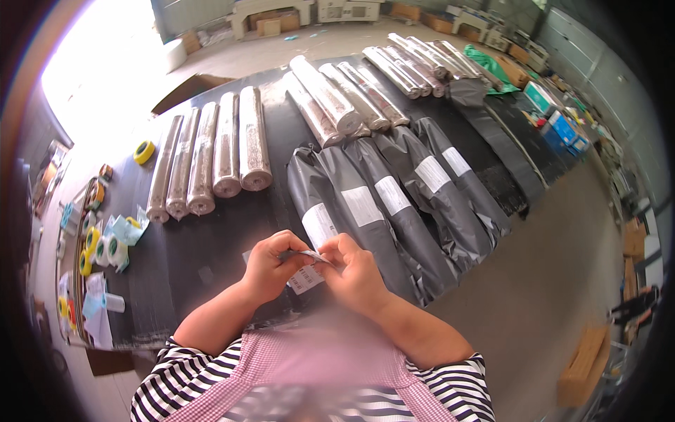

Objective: The person applies labels to wrapped rolls, places them into a transparent plastic bag, seals the bag using a tape dispenser, and puts the package into a cardboard box.

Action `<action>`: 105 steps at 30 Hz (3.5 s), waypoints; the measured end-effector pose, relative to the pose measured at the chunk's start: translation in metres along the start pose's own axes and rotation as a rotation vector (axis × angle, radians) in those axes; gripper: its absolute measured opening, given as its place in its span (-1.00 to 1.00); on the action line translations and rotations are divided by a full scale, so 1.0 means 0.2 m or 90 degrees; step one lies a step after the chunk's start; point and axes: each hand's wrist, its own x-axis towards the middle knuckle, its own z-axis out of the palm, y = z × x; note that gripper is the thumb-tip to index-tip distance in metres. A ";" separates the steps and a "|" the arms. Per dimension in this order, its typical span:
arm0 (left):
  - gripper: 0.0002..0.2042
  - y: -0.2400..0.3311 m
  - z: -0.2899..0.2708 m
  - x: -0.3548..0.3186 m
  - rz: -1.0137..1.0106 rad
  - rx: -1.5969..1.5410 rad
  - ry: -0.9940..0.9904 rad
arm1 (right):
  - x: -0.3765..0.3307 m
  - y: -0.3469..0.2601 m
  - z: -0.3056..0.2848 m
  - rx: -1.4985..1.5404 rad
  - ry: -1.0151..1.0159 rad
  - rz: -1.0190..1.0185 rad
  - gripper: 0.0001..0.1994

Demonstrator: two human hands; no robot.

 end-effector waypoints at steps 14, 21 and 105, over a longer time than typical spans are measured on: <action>-0.72 -0.13 0.43 -0.12 -0.363 -0.125 0.170 | 0.36 0.39 -0.36 0.034 -0.411 0.177 -0.80; -0.77 -0.23 0.41 -0.18 -0.384 -0.190 0.257 | 0.44 0.35 -0.25 -0.027 -0.443 0.143 -0.80; -0.68 -0.12 0.52 0.07 -0.249 0.155 0.125 | 0.24 0.42 -0.52 -0.005 -0.122 -0.043 -0.92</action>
